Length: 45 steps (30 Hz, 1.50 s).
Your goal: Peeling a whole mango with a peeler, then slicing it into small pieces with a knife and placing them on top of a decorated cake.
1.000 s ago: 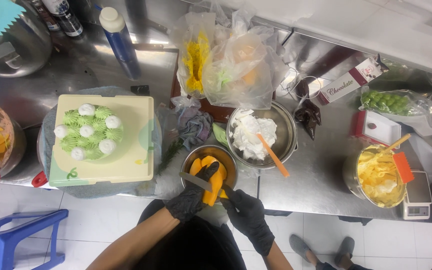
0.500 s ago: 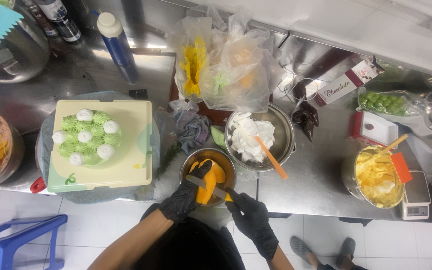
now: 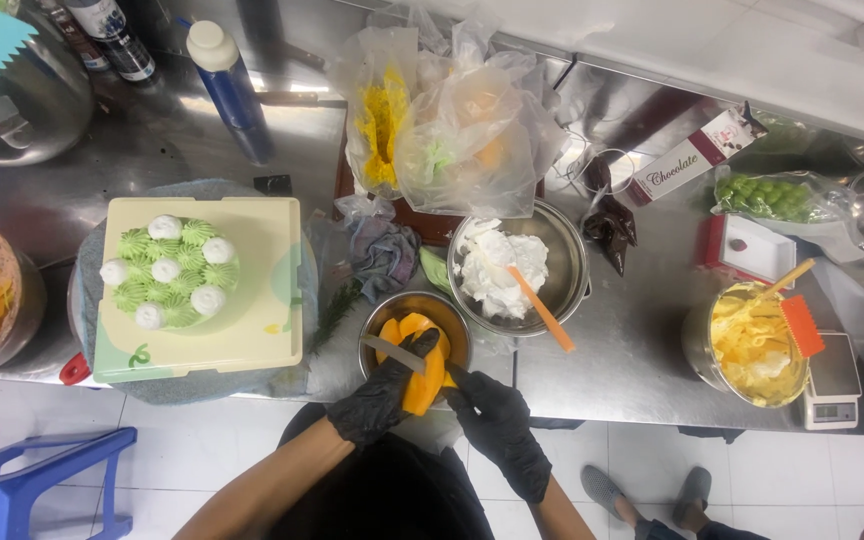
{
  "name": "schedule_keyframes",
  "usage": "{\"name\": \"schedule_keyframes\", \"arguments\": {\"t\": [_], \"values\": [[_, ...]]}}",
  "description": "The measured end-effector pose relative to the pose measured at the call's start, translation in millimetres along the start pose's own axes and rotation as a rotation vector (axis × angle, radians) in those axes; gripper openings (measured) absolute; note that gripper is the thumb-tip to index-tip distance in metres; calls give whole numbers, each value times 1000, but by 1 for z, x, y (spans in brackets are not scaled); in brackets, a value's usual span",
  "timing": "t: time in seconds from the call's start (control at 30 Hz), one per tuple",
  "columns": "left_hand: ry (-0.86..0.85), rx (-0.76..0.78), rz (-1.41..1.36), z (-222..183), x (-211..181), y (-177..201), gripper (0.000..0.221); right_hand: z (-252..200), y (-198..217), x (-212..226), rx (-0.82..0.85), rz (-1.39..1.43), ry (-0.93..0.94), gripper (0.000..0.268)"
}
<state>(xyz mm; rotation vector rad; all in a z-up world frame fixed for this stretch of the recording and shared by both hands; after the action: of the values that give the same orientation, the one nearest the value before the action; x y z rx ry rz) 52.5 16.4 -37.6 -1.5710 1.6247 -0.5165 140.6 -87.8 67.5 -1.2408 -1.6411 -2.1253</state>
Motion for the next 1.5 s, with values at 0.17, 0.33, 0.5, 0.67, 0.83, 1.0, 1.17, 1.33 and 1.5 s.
{"name": "schedule_keyframes", "arguments": {"t": [0.17, 0.33, 0.5, 0.67, 0.83, 1.0, 1.17, 1.33, 1.5], "values": [[46, 2, -20, 7, -2, 7, 51, -9, -16, -46, 106, 28, -234, 32], [110, 0, -51, 12, 4, 17, 52, 5, -17, -37, 140, 46, -282, 35], [90, 2, -56, 28, 6, 30, 45, 3, -33, -70, 243, -72, -410, 35], [77, 7, -55, 39, 4, 39, 40, 5, -58, -103, 66, 104, -352, 36], [90, 101, -73, 63, 8, 72, 42, 15, -50, -85, 106, -25, -501, 35], [-55, 62, -10, 111, 6, 126, 49, 18, -31, -48, -54, -1, -398, 40], [-39, 87, -160, 63, 1, 73, 50, -15, -68, -75, -149, 407, -351, 40], [62, 152, -111, 11, 45, 24, 43, -51, -76, -62, -102, 754, -555, 48], [152, 281, 541, 46, 137, 75, 58, -126, -93, -108, -227, 1146, -846, 57]]}}
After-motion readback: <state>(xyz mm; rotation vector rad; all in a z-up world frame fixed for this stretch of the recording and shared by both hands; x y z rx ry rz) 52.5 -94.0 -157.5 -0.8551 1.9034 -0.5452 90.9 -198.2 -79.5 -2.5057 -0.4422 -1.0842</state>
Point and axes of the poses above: each hand's wrist, its own z-axis towards the middle knuckle, its own y-axis out of the back of the hand, x = y × z, the point moved 8 cm from there along z, towards the middle knuckle, and after that the axes turned 3 degrees about -z, right-handed, at the moved point
